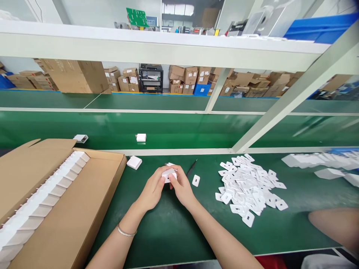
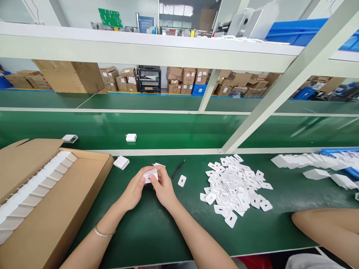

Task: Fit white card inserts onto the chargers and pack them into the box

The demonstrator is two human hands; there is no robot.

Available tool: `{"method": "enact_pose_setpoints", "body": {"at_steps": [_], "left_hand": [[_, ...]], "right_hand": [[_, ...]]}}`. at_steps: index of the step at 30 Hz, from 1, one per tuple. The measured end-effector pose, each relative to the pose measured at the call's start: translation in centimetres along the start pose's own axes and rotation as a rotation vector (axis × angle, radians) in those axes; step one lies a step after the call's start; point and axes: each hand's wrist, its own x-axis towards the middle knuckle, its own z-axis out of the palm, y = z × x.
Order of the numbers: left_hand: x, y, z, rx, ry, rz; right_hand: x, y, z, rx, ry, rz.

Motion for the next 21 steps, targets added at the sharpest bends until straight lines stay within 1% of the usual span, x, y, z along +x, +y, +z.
{"method": "enact_pose_setpoints", "body": {"at_steps": [3, 7, 12, 16, 21], "left_hand": [[0.10, 0.03, 0.00, 0.022, 0.014, -0.007], [0.18, -0.08, 0.03, -0.011, 0.054, -0.047], [0.20, -0.21, 0.18, -0.018, 0.082, -0.076], [0.10, -0.17, 0.47, -0.031, 0.089, -0.090], [0.16, -0.35, 0.49, -0.041, 0.100, -0.093]], "right_hand": [[-0.05, -0.04, 0.09, -0.007, -0.006, 0.015], [-0.13, -0.02, 0.10, 0.023, -0.004, 0.029], [-0.20, 0.04, 0.05, -0.046, 0.035, 0.065], [-0.29, -0.21, 0.11, -0.116, 0.061, 0.020], [-0.37, -0.19, 0.17, -0.129, 0.061, -0.002]]}}
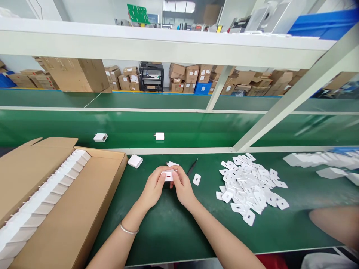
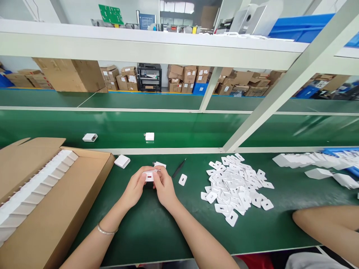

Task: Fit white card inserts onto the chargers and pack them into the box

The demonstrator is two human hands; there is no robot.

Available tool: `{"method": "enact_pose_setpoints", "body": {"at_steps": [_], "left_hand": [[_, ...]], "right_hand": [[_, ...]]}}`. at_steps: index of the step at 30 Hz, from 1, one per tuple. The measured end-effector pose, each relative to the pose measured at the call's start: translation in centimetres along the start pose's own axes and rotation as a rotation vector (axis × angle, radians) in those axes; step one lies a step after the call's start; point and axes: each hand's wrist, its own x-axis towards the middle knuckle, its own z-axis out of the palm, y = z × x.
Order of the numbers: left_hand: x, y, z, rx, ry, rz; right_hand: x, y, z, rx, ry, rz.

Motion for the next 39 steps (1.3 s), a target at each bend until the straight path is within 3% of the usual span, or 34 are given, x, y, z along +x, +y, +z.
{"method": "enact_pose_setpoints", "body": {"at_steps": [9, 15, 21, 24, 27, 32, 34, 37, 39], "left_hand": [[0.8, -0.6, 0.0, 0.037, 0.020, 0.078], [0.5, 0.6, -0.5, 0.043, 0.008, 0.099], [0.5, 2.3, 0.9, -0.255, 0.216, -0.149], [0.4, 3.0, 1.6, -0.260, 0.145, -0.241], [-0.3, 4.1, 1.7, -0.291, 0.165, -0.237], [-3.7, 6.9, 0.8, -0.635, 0.151, -0.273], [-6.2, 7.7, -0.1, -0.631, 0.167, -0.306], [-10.5, 8.3, -3.2, -0.336, 0.294, -0.300], [-13.4, 8.3, -6.8, 0.025, 0.437, -0.241]], "right_hand": [[0.4, 0.8, 0.1, 0.026, -0.053, 0.043], [0.2, 0.9, 0.2, 0.003, -0.057, -0.037], [-0.7, 0.5, 0.1, -0.117, 0.013, -0.358], [-0.8, 0.2, -0.3, -0.177, 0.024, -0.441], [-0.6, -0.4, -0.6, -0.192, -0.086, -0.456], [-0.8, -1.6, -0.5, -0.306, -0.220, -0.567], [-1.2, -2.0, -0.3, -0.356, -0.309, -0.576], [-1.8, -2.8, -0.4, -0.386, -0.420, -0.568], [-1.9, -3.7, -0.7, -0.385, -0.383, -0.558]]}}
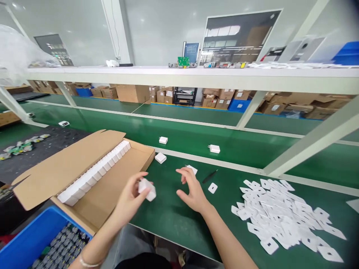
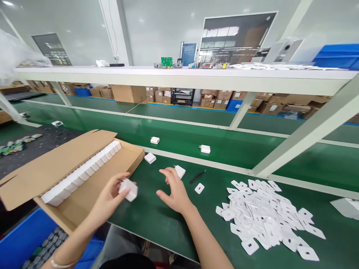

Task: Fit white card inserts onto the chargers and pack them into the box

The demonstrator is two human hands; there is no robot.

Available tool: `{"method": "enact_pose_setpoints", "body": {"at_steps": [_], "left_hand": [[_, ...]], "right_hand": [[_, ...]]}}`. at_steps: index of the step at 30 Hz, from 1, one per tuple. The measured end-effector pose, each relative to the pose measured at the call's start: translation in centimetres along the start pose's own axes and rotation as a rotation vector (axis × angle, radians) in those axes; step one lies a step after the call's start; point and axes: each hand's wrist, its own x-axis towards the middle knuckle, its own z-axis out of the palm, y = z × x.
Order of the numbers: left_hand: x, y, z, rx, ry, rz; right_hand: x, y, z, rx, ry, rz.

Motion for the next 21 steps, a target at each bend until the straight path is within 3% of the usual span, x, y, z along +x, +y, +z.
{"method": "enact_pose_setpoints", "body": {"at_steps": [3, 5, 7, 10, 14, 17, 19, 21], "left_hand": [[-0.8, -1.3, -7.5, 0.723, 0.226, 0.100], [-1.2, -2.2, -11.8, 1.032, 0.198, 0.082], [-1.8, -3.1, -14.9, 1.348, 0.154, -0.016], [-2.9, -4.0, -17.5, 1.669, 0.144, -0.196], [-4.0, -4.2, -19.5, 1.811, 0.155, -0.243], [-4.0, -2.9, -19.3, 1.942, 0.169, -0.144], [-3.6, -1.2, -17.1, 1.921, 0.279, -0.037], [-3.3, 0.9, -12.8, 1.722, 0.372, 0.113]], "right_hand": [[0.5, -1.2, -1.7, -0.040, 0.154, 0.058], [0.9, -2.1, -3.1, -0.069, 0.237, 0.083], [1.1, -2.8, -4.8, -0.086, 0.280, 0.124], [1.0, -2.9, -7.2, -0.076, 0.288, 0.265], [-0.1, 0.0, -10.3, -0.174, 0.212, 0.491], [-1.8, 3.0, -12.5, -0.440, 0.029, 0.812], [-3.1, 4.3, -13.6, -0.542, -0.119, 1.008], [-4.1, 5.0, -14.0, -0.554, -0.192, 1.093]]}}
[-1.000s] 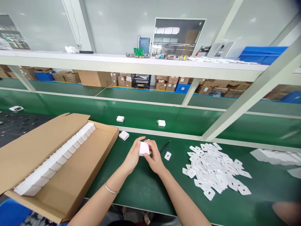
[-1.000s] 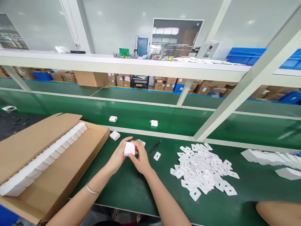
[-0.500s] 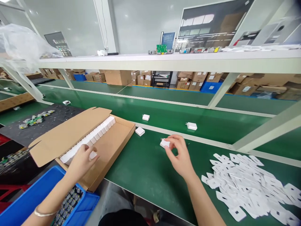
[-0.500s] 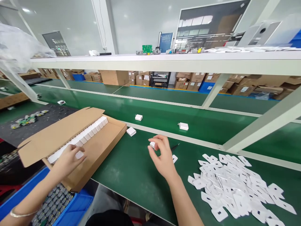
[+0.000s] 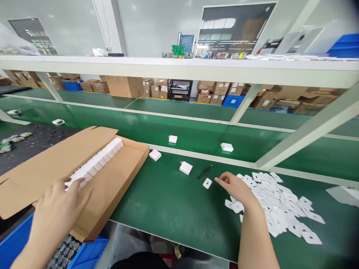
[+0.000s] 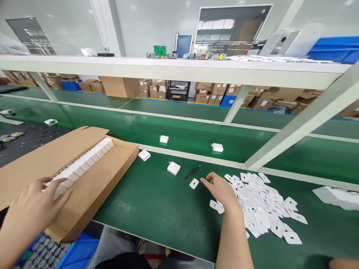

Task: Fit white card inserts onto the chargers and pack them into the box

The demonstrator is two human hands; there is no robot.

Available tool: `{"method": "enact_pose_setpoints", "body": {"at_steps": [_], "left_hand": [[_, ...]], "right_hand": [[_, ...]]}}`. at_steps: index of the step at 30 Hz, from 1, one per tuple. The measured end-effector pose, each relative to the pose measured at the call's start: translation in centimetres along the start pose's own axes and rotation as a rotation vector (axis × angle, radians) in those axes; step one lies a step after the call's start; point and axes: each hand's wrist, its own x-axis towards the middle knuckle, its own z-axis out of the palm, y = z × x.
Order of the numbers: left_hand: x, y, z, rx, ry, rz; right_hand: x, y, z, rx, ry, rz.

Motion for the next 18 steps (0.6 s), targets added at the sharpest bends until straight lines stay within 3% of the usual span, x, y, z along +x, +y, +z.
{"method": "enact_pose_setpoints", "body": {"at_steps": [3, 5, 8, 10, 14, 18], "left_hand": [[-0.1, 8.7, -3.3, -0.523, 0.171, 0.125], [-0.2, 15.1, -3.9, -0.756, 0.134, 0.253], [1.0, 23.6, -2.3, -0.881, -0.008, 0.399], [2.9, 27.8, -0.2, -0.859, -0.118, 0.375], [6.5, 32.6, 3.6, -0.985, -0.214, 0.367], [8.1, 33.6, 5.9, -1.172, -0.232, 0.450]], "right_hand": [[-0.4, 0.0, 0.7, -0.026, 0.006, 0.012], [-0.8, -1.0, 1.4, -0.068, 0.028, 0.010], [-1.2, -2.8, 2.4, -0.158, 0.044, -0.008], [-1.3, -3.5, 3.0, -0.208, 0.061, -0.031], [-0.9, -3.6, 3.7, -0.174, 0.106, -0.070], [-0.7, -3.3, 3.6, -0.120, 0.119, -0.099]]}}
